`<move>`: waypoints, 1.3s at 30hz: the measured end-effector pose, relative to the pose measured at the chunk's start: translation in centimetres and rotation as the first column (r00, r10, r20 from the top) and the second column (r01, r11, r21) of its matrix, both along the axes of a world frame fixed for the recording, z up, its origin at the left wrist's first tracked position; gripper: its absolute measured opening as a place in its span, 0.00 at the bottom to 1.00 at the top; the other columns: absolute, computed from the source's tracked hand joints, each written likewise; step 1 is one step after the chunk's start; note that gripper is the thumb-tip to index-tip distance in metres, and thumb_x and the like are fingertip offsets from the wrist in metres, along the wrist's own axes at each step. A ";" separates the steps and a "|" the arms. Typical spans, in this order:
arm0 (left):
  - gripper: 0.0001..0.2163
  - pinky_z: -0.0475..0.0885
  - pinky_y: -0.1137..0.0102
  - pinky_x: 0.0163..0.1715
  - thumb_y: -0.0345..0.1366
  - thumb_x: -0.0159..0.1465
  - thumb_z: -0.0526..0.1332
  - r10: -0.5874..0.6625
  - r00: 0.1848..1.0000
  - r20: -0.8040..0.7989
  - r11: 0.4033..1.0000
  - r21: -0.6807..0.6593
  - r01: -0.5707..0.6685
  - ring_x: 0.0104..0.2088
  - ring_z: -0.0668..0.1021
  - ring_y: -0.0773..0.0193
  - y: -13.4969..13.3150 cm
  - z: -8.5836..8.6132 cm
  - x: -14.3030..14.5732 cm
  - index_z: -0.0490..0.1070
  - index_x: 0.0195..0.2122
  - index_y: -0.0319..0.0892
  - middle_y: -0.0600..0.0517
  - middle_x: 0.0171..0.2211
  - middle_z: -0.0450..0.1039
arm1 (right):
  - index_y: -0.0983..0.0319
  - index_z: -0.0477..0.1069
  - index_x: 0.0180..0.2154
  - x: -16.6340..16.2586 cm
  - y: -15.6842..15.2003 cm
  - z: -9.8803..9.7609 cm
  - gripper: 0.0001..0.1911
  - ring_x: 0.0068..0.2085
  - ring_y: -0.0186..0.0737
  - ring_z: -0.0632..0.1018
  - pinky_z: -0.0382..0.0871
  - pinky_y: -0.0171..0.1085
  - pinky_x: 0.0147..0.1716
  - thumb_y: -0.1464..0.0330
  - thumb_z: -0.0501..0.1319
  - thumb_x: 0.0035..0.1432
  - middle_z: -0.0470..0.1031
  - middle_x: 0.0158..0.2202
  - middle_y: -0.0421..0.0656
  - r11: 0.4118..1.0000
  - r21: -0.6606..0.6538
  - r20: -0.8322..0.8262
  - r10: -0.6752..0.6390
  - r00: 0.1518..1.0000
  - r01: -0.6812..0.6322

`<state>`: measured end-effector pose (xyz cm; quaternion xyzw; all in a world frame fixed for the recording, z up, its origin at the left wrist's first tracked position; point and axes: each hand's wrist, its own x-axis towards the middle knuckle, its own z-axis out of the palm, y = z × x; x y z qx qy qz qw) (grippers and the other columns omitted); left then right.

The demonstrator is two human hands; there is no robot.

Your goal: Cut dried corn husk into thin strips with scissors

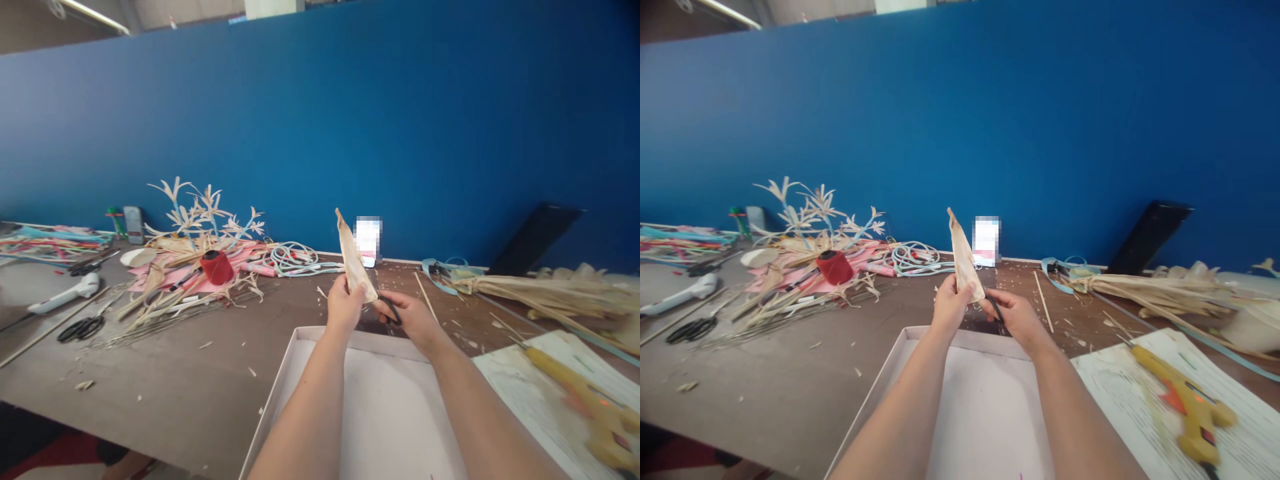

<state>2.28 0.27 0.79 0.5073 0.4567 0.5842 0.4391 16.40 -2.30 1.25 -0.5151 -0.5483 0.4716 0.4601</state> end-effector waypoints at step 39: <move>0.14 0.67 0.75 0.24 0.37 0.53 0.59 -0.148 0.989 0.018 0.989 -0.024 0.149 0.30 0.73 0.64 -0.2 0.6 -0.7 0.68 0.40 0.39 0.48 0.33 0.72 | 0.62 0.74 0.42 -0.3 -0.5 1.0 0.24 0.24 0.32 0.66 0.57 0.33 0.23 0.56 0.64 0.44 0.68 0.24 0.40 0.999 -0.009 -0.042 0.030 0.999 -0.031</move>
